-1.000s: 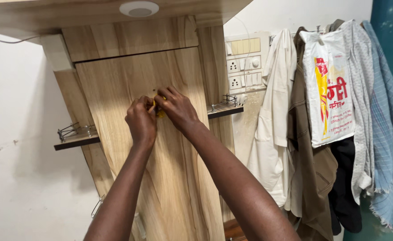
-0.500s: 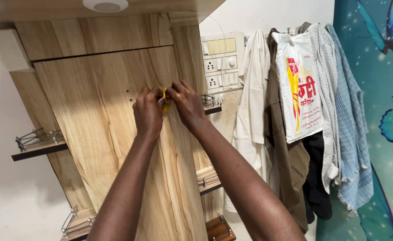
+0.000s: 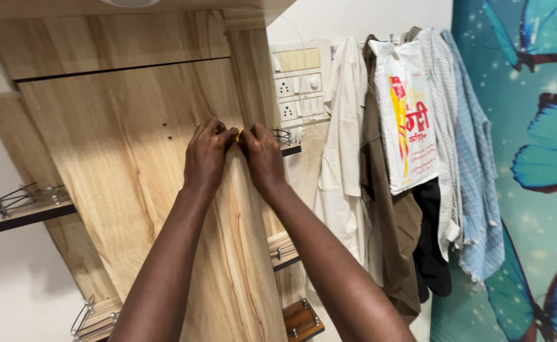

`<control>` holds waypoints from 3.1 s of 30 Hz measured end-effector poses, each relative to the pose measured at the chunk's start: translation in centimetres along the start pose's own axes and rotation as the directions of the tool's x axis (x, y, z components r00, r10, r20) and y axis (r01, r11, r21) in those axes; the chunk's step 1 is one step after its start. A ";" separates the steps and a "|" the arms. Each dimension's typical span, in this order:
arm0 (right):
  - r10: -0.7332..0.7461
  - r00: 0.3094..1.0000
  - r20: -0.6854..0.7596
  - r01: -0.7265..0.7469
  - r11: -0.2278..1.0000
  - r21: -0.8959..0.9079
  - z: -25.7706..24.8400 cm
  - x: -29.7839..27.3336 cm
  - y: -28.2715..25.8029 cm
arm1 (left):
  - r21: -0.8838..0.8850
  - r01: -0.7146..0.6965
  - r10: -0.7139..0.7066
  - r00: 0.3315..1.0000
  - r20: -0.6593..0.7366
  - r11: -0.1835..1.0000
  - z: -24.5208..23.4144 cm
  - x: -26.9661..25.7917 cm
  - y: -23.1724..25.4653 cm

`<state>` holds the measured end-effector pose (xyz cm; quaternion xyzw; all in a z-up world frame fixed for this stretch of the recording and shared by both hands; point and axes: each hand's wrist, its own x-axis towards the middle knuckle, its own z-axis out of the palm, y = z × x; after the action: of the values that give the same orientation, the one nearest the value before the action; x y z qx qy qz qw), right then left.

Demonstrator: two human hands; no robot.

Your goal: The person sprays a blue cleaning solution onto a wooden cabinet and wipes the surface with a yellow cloth. The person repeatedly wipes the cabinet door and surrounding areas.

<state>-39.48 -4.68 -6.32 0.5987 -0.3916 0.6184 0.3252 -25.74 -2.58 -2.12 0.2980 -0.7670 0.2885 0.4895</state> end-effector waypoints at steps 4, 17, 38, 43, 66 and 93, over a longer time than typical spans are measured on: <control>0.085 0.996 0.021 -0.086 0.995 0.046 0.1 -1.3 -0.5 | 0.026 -0.059 0.059 0.998 0.030 0.998 0.5 -0.9 -0.5; 0.226 0.974 -0.016 -0.223 0.967 0.121 -1.5 -1.5 -3.5 | 0.072 -0.131 0.132 0.991 -0.012 0.989 -3.8 -2.9 -4.6; 0.379 0.924 0.057 -0.382 0.902 0.203 4.0 -3.3 -7.5 | 0.205 0.012 -0.001 0.999 -0.052 0.979 -12.1 -5.7 -10.4; 0.268 0.963 0.023 -0.266 0.934 0.237 4.2 -3.7 -12.0 | 0.195 -0.028 0.039 0.998 -0.052 0.980 -13.9 -6.2 -11.0; -0.013 0.991 0.134 -0.010 0.986 0.164 10.8 -2.2 -24.1 | 0.269 0.005 -0.012 1.000 0.026 0.963 -20.1 -10.8 -15.4; -0.336 0.907 0.254 0.294 0.937 0.189 9.5 -6.9 -18.3 | 0.238 0.323 -0.307 0.946 -0.103 0.916 -15.2 -14.9 -13.6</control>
<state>-18.47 -3.68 -11.68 0.7586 -0.2853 0.4927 0.3169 -1.83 2.27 -8.47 0.4681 -0.6503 0.3099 0.5118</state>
